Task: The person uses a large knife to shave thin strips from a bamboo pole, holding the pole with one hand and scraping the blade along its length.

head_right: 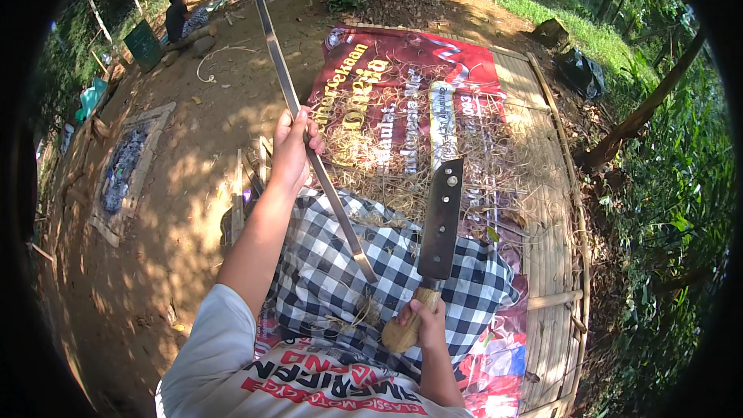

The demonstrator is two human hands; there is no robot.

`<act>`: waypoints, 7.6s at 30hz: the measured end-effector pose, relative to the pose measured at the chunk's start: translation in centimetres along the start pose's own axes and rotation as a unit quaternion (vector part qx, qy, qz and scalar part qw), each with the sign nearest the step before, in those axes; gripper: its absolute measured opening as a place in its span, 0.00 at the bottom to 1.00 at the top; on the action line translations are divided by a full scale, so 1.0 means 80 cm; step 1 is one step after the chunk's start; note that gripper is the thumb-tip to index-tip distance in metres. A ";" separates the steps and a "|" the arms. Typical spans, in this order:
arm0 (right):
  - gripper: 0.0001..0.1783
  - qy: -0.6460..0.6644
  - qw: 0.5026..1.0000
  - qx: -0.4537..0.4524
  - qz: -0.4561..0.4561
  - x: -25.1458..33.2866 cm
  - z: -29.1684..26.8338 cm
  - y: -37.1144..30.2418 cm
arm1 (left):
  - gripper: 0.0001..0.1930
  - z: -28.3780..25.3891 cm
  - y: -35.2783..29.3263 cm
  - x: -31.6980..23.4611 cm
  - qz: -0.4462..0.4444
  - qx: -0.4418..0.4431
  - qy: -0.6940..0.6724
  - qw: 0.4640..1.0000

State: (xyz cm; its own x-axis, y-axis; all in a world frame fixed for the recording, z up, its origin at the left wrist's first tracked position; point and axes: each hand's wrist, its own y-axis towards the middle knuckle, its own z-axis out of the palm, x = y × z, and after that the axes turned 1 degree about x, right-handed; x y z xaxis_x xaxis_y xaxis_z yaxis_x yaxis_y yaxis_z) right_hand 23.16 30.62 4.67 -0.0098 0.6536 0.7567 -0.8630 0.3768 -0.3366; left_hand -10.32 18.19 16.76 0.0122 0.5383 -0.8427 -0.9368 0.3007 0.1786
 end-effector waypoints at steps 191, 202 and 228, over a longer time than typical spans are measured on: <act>0.32 -0.854 0.481 -0.116 -0.161 0.186 -0.116 0.286 | 0.09 -0.201 -0.288 0.058 -0.164 0.182 0.700 0.670; 0.31 -0.828 0.520 -0.133 -0.163 0.181 -0.125 0.287 | 0.11 -0.205 -0.278 0.059 -0.200 0.207 0.711 0.641; 0.36 -0.873 0.469 -0.051 -0.125 0.200 -0.115 0.242 | 0.16 -0.228 -0.282 0.055 -0.184 0.202 0.713 0.646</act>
State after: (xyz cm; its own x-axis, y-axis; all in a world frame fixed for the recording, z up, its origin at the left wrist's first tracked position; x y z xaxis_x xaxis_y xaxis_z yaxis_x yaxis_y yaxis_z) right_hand 10.96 54.38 5.10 -0.3908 -0.9189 0.0545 -0.9193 0.3867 -0.0726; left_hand 4.51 -0.62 -0.25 -0.3955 -0.8136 -0.4262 -0.7915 0.5373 -0.2912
